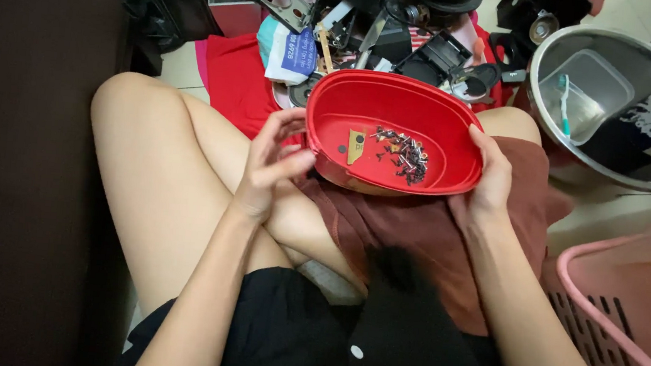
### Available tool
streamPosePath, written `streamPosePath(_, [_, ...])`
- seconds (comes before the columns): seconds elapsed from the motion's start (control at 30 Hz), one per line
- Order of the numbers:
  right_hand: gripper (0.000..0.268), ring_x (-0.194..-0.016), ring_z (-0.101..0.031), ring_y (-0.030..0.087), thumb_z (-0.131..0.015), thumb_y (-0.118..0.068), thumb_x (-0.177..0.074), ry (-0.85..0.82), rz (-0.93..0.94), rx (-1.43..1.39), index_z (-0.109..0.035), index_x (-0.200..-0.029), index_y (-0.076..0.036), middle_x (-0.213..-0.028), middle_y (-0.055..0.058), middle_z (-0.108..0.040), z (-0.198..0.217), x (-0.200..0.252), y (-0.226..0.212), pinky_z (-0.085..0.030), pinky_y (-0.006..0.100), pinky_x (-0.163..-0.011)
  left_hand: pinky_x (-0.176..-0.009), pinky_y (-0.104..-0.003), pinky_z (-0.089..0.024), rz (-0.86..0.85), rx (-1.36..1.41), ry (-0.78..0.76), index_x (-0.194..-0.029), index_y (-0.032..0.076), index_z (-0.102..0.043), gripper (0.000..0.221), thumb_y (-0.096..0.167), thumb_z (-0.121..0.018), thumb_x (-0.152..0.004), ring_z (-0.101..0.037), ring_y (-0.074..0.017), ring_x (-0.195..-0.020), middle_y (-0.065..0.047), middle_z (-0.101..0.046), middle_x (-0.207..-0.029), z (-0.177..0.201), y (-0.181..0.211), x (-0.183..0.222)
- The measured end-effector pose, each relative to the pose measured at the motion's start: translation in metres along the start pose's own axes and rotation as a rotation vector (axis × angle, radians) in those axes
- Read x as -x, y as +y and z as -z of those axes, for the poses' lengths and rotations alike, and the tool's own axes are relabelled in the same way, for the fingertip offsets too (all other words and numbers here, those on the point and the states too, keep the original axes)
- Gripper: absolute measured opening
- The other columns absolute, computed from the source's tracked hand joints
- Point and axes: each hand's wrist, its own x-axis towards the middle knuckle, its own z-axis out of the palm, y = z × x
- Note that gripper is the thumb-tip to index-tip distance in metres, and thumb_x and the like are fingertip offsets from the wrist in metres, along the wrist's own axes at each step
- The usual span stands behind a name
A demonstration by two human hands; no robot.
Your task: Sorting through a container of screws and fasteners and using a screwdriver on a small electronic component.
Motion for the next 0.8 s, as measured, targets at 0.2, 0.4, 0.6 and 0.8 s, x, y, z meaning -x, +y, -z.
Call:
streamPosePath(0.2, [0.033,-0.086,-0.066,0.029,-0.057,-0.023,-0.079,0.002,-0.012,-0.012,-0.054,-0.104,-0.002,-0.100,0.016,-0.062,0.003,0.000,-0.001,-0.055,0.030,-0.078,-0.098,-0.038,-0.032,-0.128,-0.294,-0.037,-0.125,0.009,-0.043,0.099,0.029,-0.089,-0.040,-0.047,-0.0244,-0.113,-0.011,-0.053,-0.117,-0.011,0.002,0.010])
streamPosePath(0.4, [0.031,-0.087,-0.067,0.027,-0.059,-0.023,-0.078,-0.025,0.033,0.004,-0.055,-0.102,-0.005,-0.101,0.016,-0.063,0.014,-0.015,-0.005,-0.056,0.029,-0.080,-0.095,-0.044,-0.032,-0.159,-0.324,-0.007,-0.128,0.007,-0.037,0.104,0.032,-0.089,-0.042,-0.044,-0.0305,-0.114,-0.014,-0.047,-0.121,-0.007,-0.002,0.008])
streamPosePath(0.6, [0.020,-0.073,-0.066,0.022,-0.066,-0.021,-0.076,0.044,0.232,0.209,-0.059,-0.090,-0.009,-0.084,0.012,-0.061,0.020,-0.018,-0.015,-0.054,0.024,-0.076,-0.095,-0.050,-0.034,-0.175,-0.450,-0.020,-0.124,0.005,-0.038,0.107,0.034,-0.090,-0.034,-0.049,-0.0381,-0.109,-0.019,-0.049,-0.114,-0.013,0.002,0.007])
streamPosePath(0.8, [0.022,-0.070,-0.065,0.019,-0.065,-0.029,-0.075,0.012,0.202,0.324,-0.060,-0.092,-0.015,-0.085,0.008,-0.061,0.024,-0.022,-0.021,-0.053,0.023,-0.073,-0.096,-0.050,-0.034,-0.181,-0.476,-0.039,-0.125,0.006,-0.037,0.110,0.039,-0.090,-0.034,-0.050,-0.0333,-0.107,-0.014,-0.048,-0.113,-0.013,0.000,0.005])
